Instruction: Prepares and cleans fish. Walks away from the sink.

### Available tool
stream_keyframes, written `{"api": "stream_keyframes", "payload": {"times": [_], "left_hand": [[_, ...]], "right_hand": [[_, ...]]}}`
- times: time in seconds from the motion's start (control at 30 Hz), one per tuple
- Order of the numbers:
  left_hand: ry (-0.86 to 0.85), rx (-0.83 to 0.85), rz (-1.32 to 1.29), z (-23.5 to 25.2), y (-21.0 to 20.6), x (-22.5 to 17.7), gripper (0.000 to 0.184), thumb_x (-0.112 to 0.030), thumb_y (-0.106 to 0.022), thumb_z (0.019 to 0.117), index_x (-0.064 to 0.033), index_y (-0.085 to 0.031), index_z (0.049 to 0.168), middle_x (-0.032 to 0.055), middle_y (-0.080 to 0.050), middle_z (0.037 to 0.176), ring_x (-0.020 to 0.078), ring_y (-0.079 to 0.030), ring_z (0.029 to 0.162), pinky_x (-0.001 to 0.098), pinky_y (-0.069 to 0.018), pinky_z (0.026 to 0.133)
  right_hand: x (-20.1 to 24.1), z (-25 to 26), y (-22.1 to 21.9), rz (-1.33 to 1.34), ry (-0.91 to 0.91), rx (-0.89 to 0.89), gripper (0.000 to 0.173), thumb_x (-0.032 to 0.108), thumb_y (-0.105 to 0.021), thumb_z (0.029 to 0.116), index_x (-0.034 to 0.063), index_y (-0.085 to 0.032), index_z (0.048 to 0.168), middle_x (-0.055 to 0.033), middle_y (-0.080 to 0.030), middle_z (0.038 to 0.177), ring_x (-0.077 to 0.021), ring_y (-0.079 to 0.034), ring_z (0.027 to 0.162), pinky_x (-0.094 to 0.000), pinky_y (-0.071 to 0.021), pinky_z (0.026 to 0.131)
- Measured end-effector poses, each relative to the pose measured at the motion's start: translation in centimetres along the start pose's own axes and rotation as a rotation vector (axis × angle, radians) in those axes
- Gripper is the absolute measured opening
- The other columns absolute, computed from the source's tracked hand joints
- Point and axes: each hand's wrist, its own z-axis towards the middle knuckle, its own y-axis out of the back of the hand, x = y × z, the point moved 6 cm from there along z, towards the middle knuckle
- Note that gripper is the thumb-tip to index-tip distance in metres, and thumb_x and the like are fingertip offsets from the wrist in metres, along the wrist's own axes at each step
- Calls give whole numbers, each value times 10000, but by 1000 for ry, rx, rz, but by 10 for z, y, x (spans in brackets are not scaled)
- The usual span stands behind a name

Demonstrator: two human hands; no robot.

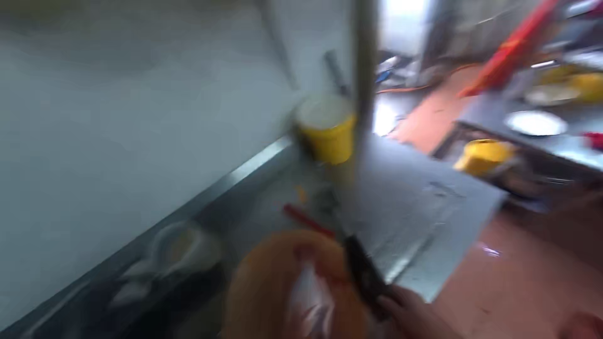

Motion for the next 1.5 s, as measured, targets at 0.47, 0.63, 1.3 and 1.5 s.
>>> {"api": "stream_keyframes", "payload": {"times": [0.47, 0.63, 1.3, 1.5], "left_hand": [[416, 311, -105, 41, 3, 28, 526, -290, -597, 958, -88, -557, 1442, 170, -572, 1385, 321, -603, 1235, 483, -520, 1019], [405, 342, -86, 43, 5, 31, 561, -293, -587, 967, -26, -519, 1455, 189, -542, 1416, 328, -579, 1271, 469, -506, 1044], [310, 398, -152, 53, -10, 52, 676, -295, -609, 955, 1, -412, 1530, 263, -468, 1488, 415, -516, 1333, 556, -484, 1055], [314, 419, -168, 55, -9, 57, 672, -278, -617, 947, -20, -405, 1530, 270, -444, 1493, 427, -584, 1235, 568, -536, 970]], "right_hand": [[54, 30, -54, 127, -3, 183, 310, 389, -626, 1013, 102, -610, 1129, -94, -677, 725, -239, -677, 531, -418, -626, 525], [61, 45, -77, 17, -52, 186, 332, 399, -606, 1025, 103, -575, 1171, -85, -678, 736, -228, -683, 535, -416, -628, 532], [124, 99, -97, -409, 79, 87, 416, 418, -542, 1042, 63, -611, 1248, -127, -706, 1053, -265, -709, 989, -503, -571, 903], [96, 80, -96, -319, 26, 189, 414, 427, -586, 1030, 84, -562, 1262, -101, -696, 877, -230, -709, 654, -439, -632, 639]]}}
